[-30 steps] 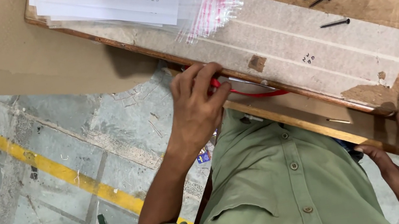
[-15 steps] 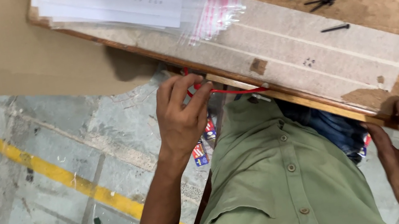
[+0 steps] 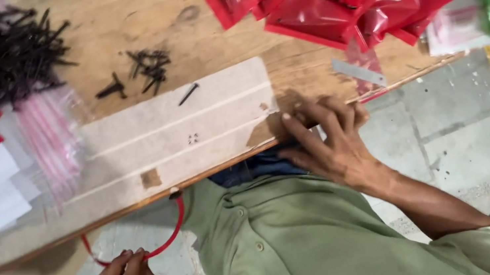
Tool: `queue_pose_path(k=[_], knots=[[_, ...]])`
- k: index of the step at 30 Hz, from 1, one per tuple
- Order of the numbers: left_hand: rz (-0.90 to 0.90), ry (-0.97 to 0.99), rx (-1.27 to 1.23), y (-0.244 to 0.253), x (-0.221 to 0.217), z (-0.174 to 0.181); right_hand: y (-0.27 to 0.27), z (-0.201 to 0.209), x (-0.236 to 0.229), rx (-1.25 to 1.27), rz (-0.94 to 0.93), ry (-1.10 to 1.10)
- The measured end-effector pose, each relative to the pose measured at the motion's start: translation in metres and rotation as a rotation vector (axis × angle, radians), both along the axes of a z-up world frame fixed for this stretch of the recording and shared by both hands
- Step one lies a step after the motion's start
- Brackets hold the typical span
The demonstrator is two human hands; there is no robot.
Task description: Count out plastic fasteners and place them into small red bags, tying them with a ribbon.
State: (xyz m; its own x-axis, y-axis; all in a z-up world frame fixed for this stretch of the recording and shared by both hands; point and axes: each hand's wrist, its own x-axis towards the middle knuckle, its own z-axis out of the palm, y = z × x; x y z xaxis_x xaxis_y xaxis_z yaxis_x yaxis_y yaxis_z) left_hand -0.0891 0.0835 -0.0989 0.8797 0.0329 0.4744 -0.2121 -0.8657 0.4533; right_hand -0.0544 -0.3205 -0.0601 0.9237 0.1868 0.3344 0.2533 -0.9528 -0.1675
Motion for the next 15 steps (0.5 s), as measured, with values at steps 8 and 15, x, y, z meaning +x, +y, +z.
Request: queue_pose_path(k=[8, 15], knots=[[-0.089, 0.206, 0.04, -0.008, 0.012, -0.034, -0.067, -0.003, -0.02, -0.095, -0.218, 0.079], [-0.067, 0.317, 0.147, -0.014, 0.02, -0.018, -0.055, 0.026, 0.004, -0.19, -0.06, 0.119]])
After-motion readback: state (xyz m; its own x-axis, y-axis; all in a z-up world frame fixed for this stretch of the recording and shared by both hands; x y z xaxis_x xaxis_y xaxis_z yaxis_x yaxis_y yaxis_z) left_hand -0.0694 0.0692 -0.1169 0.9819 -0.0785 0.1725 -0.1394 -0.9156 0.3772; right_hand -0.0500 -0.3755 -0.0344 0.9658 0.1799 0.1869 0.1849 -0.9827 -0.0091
